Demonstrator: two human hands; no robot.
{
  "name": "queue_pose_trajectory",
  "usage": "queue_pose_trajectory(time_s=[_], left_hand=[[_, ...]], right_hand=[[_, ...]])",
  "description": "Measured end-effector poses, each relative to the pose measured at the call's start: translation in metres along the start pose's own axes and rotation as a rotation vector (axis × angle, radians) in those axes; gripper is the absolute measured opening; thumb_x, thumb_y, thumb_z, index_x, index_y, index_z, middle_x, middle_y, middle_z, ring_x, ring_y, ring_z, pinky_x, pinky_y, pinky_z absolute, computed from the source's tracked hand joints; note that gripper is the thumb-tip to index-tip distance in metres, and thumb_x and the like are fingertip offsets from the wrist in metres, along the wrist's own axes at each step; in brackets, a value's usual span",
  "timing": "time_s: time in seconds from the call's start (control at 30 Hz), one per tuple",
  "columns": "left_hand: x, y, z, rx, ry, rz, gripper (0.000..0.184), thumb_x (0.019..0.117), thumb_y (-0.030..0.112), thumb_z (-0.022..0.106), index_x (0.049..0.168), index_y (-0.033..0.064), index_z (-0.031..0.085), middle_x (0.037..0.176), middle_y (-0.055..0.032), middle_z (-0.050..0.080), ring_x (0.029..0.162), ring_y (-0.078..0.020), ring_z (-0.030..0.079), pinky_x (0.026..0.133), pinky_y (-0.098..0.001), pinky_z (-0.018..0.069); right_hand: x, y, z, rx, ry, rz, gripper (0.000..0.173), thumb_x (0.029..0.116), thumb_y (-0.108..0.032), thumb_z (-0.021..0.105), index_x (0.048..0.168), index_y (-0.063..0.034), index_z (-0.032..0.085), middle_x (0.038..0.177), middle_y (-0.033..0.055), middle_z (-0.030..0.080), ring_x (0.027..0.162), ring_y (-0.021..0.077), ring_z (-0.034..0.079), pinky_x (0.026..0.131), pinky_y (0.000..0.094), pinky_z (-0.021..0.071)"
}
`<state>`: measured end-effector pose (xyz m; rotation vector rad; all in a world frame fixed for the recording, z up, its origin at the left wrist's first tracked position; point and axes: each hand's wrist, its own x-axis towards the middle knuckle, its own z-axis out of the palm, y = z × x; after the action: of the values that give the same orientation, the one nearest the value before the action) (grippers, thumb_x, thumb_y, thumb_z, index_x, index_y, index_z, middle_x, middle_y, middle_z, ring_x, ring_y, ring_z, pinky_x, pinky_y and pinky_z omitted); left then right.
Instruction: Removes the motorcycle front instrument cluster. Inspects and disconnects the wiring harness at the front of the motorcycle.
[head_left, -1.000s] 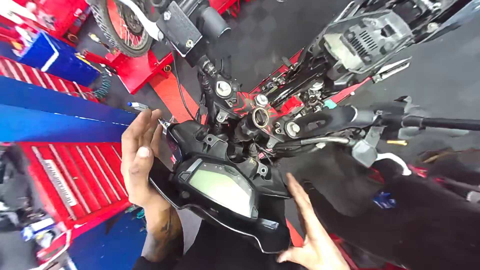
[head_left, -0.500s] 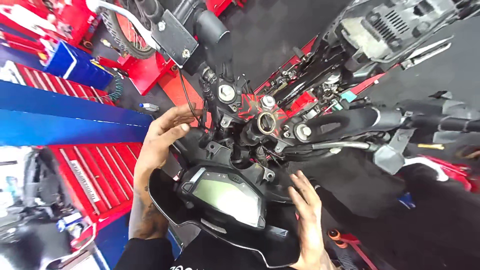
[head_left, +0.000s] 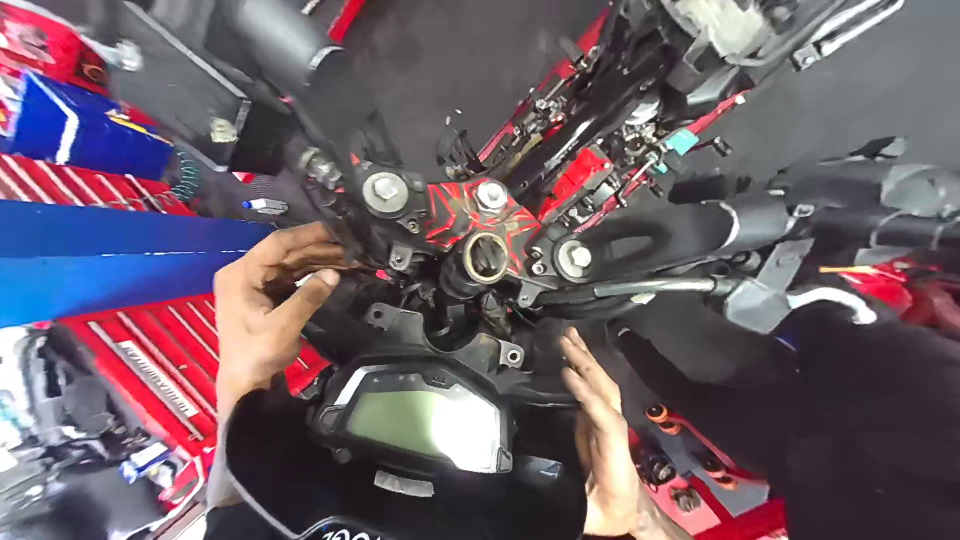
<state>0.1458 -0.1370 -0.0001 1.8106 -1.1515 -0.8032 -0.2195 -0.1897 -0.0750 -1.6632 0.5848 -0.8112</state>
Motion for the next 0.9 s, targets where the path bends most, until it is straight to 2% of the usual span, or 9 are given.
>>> queue_pose_trajectory(time_s=[0.1, 0.2, 0.4, 0.53, 0.63, 0.73, 0.9], left_hand=[[0.001, -0.001, -0.001, -0.019, 0.004, 0.009, 0.036, 0.0975, 0.022, 0.064, 0.13, 0.0076, 0.064, 0.112, 0.0019, 0.075, 0.099, -0.011, 0.073, 0.089, -0.0289, 0.0606], [0.002, -0.002, 0.0, -0.054, 0.013, 0.019, 0.035, 0.0973, 0.021, 0.065, 0.129, 0.0068, 0.064, 0.112, 0.0003, 0.075, 0.1, -0.0135, 0.073, 0.091, -0.0317, 0.061], [-0.001, -0.006, 0.004, -0.039, 0.087, -0.048, 0.031, 0.0978, 0.016, 0.055, 0.126, 0.0058, 0.064, 0.11, -0.0013, 0.074, 0.099, -0.0145, 0.072, 0.09, -0.0333, 0.0601], [-0.009, -0.008, 0.007, -0.019, 0.13, -0.069, 0.037, 0.0965, 0.016, 0.054, 0.132, 0.0054, 0.061, 0.119, -0.0043, 0.072, 0.105, -0.0166, 0.071, 0.094, -0.0357, 0.059], [-0.021, -0.011, 0.009, -0.035, 0.144, -0.055, 0.046, 0.0959, 0.014, 0.051, 0.14, 0.0036, 0.054, 0.131, -0.0089, 0.067, 0.113, -0.0216, 0.068, 0.1, -0.0396, 0.0564], [-0.041, -0.017, 0.008, -0.04, 0.177, -0.019, 0.048, 0.0959, 0.014, 0.049, 0.142, 0.0027, 0.053, 0.136, -0.0109, 0.064, 0.12, -0.0242, 0.066, 0.104, -0.0415, 0.054], [-0.073, -0.031, 0.009, -0.096, 0.229, 0.072, 0.042, 0.0962, 0.012, 0.045, 0.135, 0.0013, 0.058, 0.128, -0.0103, 0.069, 0.115, -0.0244, 0.068, 0.103, -0.0416, 0.0544]], right_hand=[[0.002, 0.0, -0.003, 0.038, -0.026, 0.011, 0.101, 0.0748, -0.076, 0.071, 0.155, -0.0239, 0.038, 0.164, 0.0138, 0.034, 0.153, 0.0395, 0.028, 0.125, 0.062, 0.0251], [0.003, 0.002, -0.004, 0.03, -0.03, -0.001, 0.103, 0.074, -0.077, 0.071, 0.155, -0.0223, 0.038, 0.163, 0.0153, 0.037, 0.152, 0.0404, 0.029, 0.124, 0.0628, 0.0256], [-0.001, 0.002, -0.001, -0.037, -0.059, 0.018, 0.11, 0.0703, -0.08, 0.07, 0.155, -0.0191, 0.036, 0.16, 0.0172, 0.04, 0.152, 0.0408, 0.03, 0.124, 0.0651, 0.0238], [-0.004, 0.002, 0.003, -0.1, -0.058, -0.027, 0.106, 0.0735, -0.081, 0.065, 0.153, -0.0155, 0.041, 0.155, 0.0192, 0.045, 0.149, 0.0403, 0.035, 0.123, 0.0628, 0.0277], [-0.011, -0.003, 0.001, -0.141, -0.147, -0.034, 0.105, 0.0739, -0.081, 0.065, 0.153, -0.0153, 0.042, 0.156, 0.0203, 0.043, 0.149, 0.0401, 0.034, 0.122, 0.0625, 0.0274], [-0.024, -0.006, 0.001, -0.142, -0.239, -0.065, 0.099, 0.0783, -0.072, 0.067, 0.155, -0.0153, 0.04, 0.158, 0.0214, 0.04, 0.151, 0.0421, 0.03, 0.123, 0.066, 0.0232], [-0.042, -0.007, 0.0, -0.096, -0.411, -0.092, 0.092, 0.0827, -0.06, 0.068, 0.156, -0.0145, 0.039, 0.162, 0.0229, 0.034, 0.154, 0.044, 0.021, 0.123, 0.0714, 0.014]])
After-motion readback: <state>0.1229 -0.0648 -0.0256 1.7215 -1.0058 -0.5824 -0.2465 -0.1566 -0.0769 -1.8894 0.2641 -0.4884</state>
